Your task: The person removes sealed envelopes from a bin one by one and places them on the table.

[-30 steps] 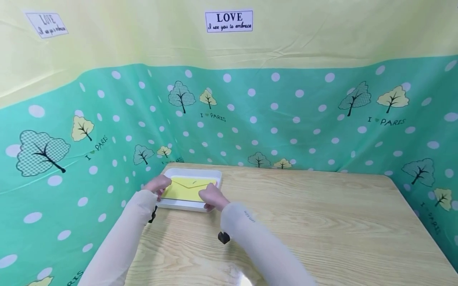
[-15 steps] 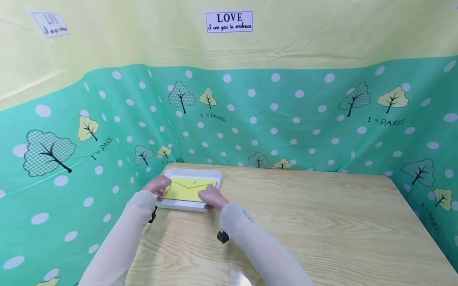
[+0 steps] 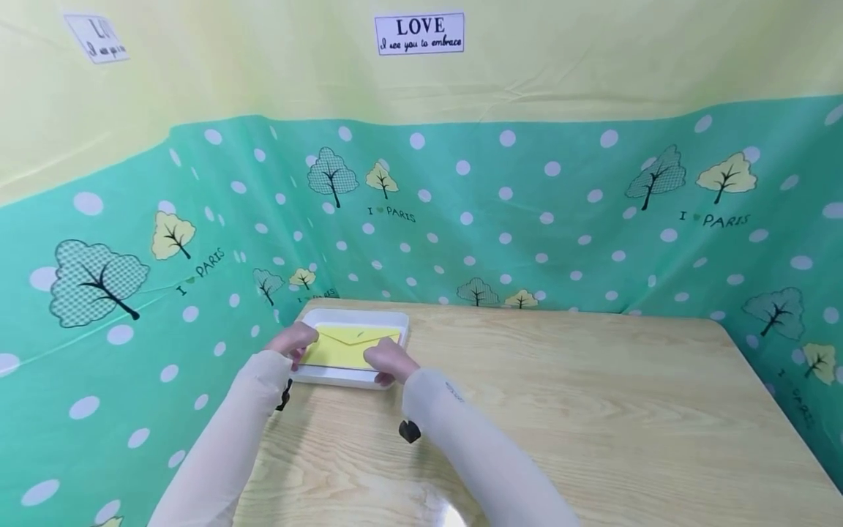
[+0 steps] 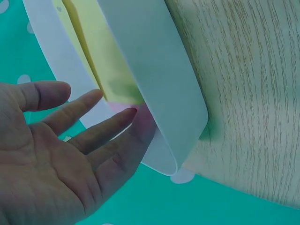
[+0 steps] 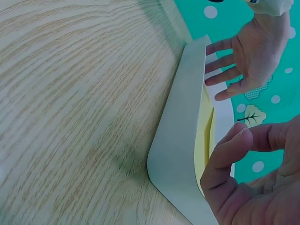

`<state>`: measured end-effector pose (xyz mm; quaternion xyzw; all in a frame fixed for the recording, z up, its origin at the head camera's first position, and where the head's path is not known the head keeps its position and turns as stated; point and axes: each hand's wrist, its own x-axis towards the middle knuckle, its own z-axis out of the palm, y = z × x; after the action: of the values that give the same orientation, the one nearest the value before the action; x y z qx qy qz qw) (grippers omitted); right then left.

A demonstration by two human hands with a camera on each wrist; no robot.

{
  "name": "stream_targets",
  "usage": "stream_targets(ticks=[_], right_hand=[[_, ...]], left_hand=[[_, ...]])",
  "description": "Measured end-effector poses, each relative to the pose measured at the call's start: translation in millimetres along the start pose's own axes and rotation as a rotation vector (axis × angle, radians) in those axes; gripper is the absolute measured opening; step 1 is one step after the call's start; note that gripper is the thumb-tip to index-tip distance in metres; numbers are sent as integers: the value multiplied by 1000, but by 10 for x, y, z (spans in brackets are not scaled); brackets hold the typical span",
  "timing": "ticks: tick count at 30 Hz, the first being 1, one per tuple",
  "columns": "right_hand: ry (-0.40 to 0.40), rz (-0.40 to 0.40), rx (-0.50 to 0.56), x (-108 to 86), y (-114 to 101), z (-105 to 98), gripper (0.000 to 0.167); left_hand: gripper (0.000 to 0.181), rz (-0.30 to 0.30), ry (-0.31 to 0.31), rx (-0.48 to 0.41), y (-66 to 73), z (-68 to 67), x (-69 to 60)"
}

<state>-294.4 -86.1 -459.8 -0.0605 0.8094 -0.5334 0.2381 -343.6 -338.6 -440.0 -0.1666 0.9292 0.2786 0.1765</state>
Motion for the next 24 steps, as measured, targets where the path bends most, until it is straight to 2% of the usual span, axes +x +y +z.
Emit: stream_targets(ticks=[5,8,17,21,24], right_hand=[[-9,-3,-16,10,-18,-18,24],[-7,-2,-19,9,-4,-17,22],[1,-10,0,35,20,25,40],[23,8,-16,37,27,31,42],[8,18,25,24,39,34,48]], left_hand=[[52,3,9,6,4,-12,-6],[51,2,8,12,10,-8,-17],[50,10,-3,61,31,10,-40],[51,12,-5,56,37,9,-42],[48,20,-10,56,33,15,-42]])
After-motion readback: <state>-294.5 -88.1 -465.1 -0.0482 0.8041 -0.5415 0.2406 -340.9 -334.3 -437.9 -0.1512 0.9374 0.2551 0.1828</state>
